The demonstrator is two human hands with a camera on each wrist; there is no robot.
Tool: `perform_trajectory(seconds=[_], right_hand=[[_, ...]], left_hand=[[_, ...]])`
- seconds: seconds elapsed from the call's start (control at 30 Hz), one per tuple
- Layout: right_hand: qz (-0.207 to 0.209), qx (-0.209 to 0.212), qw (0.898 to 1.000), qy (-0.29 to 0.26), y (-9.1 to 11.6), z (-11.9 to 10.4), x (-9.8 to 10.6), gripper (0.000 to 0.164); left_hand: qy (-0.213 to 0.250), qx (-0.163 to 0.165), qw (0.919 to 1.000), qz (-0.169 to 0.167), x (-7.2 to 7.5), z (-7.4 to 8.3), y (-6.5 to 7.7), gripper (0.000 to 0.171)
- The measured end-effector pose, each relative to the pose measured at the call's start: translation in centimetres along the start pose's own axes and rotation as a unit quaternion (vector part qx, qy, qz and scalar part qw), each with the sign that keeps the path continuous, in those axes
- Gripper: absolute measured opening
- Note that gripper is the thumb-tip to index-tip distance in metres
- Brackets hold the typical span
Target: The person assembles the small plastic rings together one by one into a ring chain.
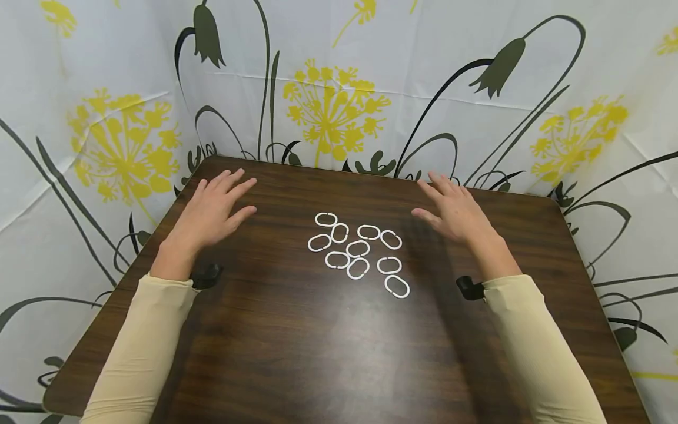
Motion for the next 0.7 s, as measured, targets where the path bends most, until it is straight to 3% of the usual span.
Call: perform_trajectory(seconds=[0.2,0.4,0.57,0.7], right_hand=[[-0.043,-0.013,0.999,-0.014,0.5,-0.3,-1.4,0.059],[-0.115,-0.003,0.993,-0.039,1.6,-1.6,-4.9,0.035],[-0.145,0.019,0.987,-0.061,2.5,-3.2,-7.8,0.016],[-0.15,0.024,0.986,-0.063,3.1,-4.2,-9.1,0.011]], left_hand=[[0.026,-0.022,0.999,-0.03,-2.2,1.3,-0.2,0.06],[0.044,-0.066,0.9949,-0.061,-5.6,3.7,-0.5,0.049],[0.057,-0.087,0.9898,-0.098,-8.3,5.8,-0.5,0.042],[0.066,-0.1,0.9878,-0.099,-9.3,7.1,-0.8,0.037]])
Point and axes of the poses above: each hand's wrist, its own y-axis away from the middle knuckle, its own x-axis out of the back of the hand, z = x × y, the point moved 5 cm from there along -y, towards the middle knuckle, and after that the axes turned 3 degrees about x, right-handed, at the moved point
